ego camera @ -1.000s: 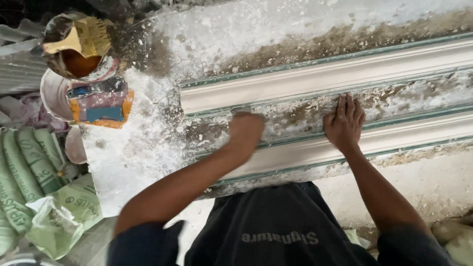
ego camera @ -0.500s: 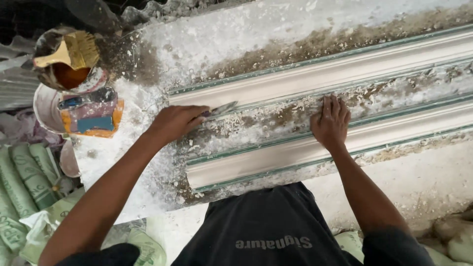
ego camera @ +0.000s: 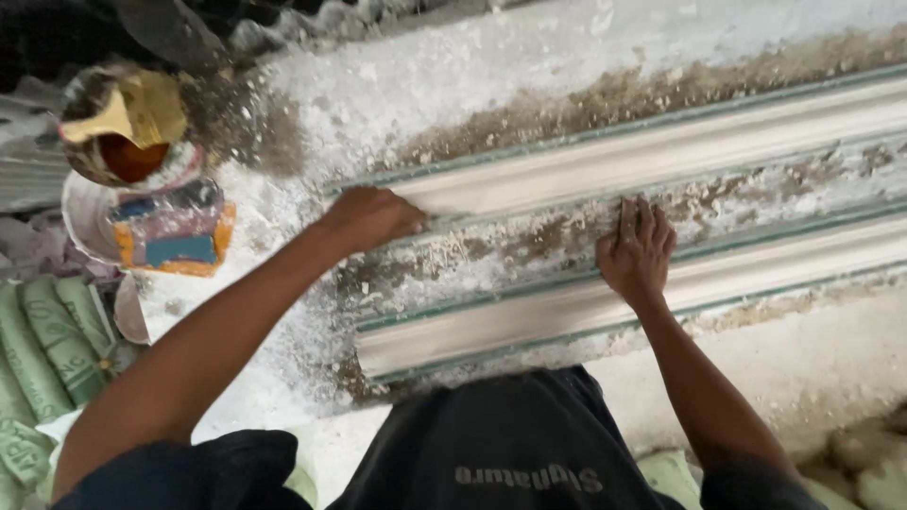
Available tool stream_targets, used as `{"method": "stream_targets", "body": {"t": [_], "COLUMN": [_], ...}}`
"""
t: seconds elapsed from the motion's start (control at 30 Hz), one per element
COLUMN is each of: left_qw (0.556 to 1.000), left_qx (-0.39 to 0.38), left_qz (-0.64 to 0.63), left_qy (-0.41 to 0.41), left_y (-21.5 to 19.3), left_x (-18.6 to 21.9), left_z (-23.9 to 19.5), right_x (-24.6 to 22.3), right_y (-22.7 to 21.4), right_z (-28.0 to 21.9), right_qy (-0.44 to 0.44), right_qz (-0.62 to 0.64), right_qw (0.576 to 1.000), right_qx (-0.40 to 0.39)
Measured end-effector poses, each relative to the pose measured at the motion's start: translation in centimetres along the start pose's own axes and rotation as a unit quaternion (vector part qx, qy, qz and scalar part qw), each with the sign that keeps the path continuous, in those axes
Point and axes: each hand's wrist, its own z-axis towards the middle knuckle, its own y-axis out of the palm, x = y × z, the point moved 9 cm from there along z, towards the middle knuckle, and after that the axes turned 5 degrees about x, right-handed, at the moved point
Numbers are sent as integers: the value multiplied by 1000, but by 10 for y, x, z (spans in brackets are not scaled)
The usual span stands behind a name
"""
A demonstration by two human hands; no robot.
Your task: The person uses a small metal scraper to remove dried white residue from the surface of several long, white decorative moldings. They hold the moldings steady with one hand while scraping along their length with the other.
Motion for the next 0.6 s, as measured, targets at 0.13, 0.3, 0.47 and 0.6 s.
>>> {"method": "stream_targets", "body": {"t": [0.13, 0.3, 0.47, 0.6], "left_qw": [1000, 995, 994, 985], "left_qx": [-12, 88, 72, 155], "left_qz": [20, -30, -82, -51], "left_qy": [-8, 36, -8, 54], "left_y": [-28, -12, 11, 17], "left_x": [17, 6, -1, 47], "left_z": [-4, -4, 3, 43], "right_x": [3, 3, 2, 2], "right_y": [4, 2, 2, 2], "right_z": [-3, -1, -1, -1], "right_qy": [-5, -12, -2, -2], "right_qz": [8, -1, -5, -12], "right_qw": [1000, 1000, 1000, 1000], "right_qx": [4, 11, 0, 2]}}
